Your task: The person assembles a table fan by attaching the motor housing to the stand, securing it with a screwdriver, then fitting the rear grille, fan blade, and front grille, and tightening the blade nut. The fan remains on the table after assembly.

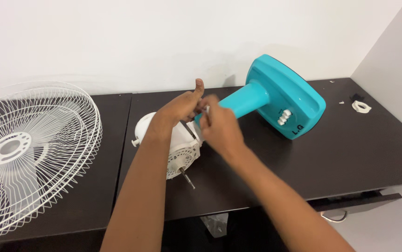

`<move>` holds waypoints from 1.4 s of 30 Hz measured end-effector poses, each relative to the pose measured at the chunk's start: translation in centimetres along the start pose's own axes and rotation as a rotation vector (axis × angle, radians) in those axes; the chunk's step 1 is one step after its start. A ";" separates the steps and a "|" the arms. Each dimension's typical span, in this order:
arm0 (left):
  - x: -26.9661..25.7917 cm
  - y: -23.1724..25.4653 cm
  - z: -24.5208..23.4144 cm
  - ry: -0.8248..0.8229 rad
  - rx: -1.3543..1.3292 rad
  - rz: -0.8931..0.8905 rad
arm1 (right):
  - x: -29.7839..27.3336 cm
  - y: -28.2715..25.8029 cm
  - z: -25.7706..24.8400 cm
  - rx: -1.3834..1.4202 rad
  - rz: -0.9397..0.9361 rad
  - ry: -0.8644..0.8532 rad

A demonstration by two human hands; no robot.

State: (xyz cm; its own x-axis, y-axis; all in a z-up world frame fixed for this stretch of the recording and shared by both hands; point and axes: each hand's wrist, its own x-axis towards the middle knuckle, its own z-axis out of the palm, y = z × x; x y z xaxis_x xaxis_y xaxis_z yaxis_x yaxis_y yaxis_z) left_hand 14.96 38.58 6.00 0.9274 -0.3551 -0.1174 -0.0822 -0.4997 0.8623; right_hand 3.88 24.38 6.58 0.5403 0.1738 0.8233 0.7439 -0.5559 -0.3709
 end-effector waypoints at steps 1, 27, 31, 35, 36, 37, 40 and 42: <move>0.0 -0.1 0.0 0.000 0.030 0.020 | -0.3 -0.1 0.3 -0.009 0.104 -0.043; 0.0 0.8 0.2 -0.002 0.035 -0.054 | -1.0 0.7 -3.7 0.263 0.465 -0.026; -0.1 0.7 0.2 -0.010 0.016 -0.050 | -0.6 0.5 -4.1 0.315 0.466 -0.141; -0.2 0.9 0.3 0.016 0.028 -0.065 | -0.4 0.4 -4.1 0.418 0.521 -0.253; -0.3 0.9 0.2 0.004 0.034 -0.049 | -0.4 0.5 -4.0 0.439 0.526 -0.279; -0.4 0.9 0.1 -0.008 0.041 -0.033 | -0.4 0.6 -3.9 0.449 0.536 -0.302; -0.4 1.0 0.1 -0.004 0.062 -0.055 | -0.5 1.1 -3.6 0.479 0.542 -0.340; -0.4 0.9 0.0 0.010 0.070 -0.060 | -0.6 1.4 -3.4 0.503 0.512 -0.327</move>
State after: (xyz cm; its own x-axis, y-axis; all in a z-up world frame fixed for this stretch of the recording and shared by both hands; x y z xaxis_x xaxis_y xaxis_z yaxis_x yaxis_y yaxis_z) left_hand 14.52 38.23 6.82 0.9350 -0.3155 -0.1622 -0.0519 -0.5741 0.8171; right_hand 3.28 20.70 7.06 0.8938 0.2692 0.3586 0.4179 -0.2101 -0.8839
